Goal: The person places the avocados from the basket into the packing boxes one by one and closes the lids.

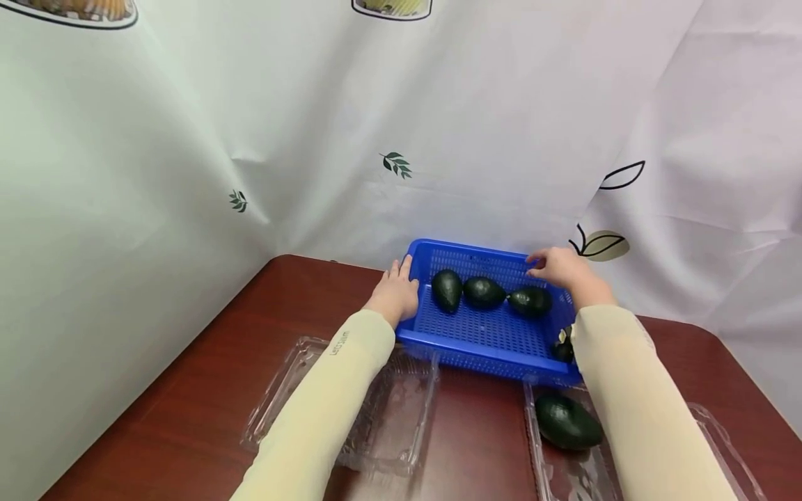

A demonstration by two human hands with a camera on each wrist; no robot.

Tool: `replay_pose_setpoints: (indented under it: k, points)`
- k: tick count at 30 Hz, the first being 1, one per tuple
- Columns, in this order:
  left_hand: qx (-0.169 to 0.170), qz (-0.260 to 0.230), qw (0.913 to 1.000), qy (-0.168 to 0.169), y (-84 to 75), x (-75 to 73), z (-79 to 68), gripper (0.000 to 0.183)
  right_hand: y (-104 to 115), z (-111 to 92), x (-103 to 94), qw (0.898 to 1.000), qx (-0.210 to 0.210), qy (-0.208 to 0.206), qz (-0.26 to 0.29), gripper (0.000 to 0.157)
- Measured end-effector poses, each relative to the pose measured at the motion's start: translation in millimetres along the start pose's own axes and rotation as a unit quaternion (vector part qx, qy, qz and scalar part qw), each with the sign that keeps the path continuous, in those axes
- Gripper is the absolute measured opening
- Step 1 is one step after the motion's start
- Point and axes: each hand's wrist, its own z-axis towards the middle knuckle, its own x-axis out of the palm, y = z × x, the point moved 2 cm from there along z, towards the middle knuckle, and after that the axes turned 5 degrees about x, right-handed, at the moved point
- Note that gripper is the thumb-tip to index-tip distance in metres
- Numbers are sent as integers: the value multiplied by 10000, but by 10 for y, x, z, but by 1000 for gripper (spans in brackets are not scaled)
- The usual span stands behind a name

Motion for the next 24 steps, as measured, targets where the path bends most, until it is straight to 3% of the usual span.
replay_pose_setpoints:
  k: [5,10,19,24]
  points:
    - [62,-75,10000,23,-48,11,-23,47,-156,-35,228,9977,133,547,381,41]
    - [34,47,10000,-64,-56,-20,-21,47,-221,-34,306,9933,266,906,659,60]
    - [-104,44,9999,-34,-26,-23,-5,48,-212,19,426,9794,436,1883,585,78]
    - [-169,-220,9996,70,-16,-33,-22,60,-186,36,491,9712,650,2216,592,87]
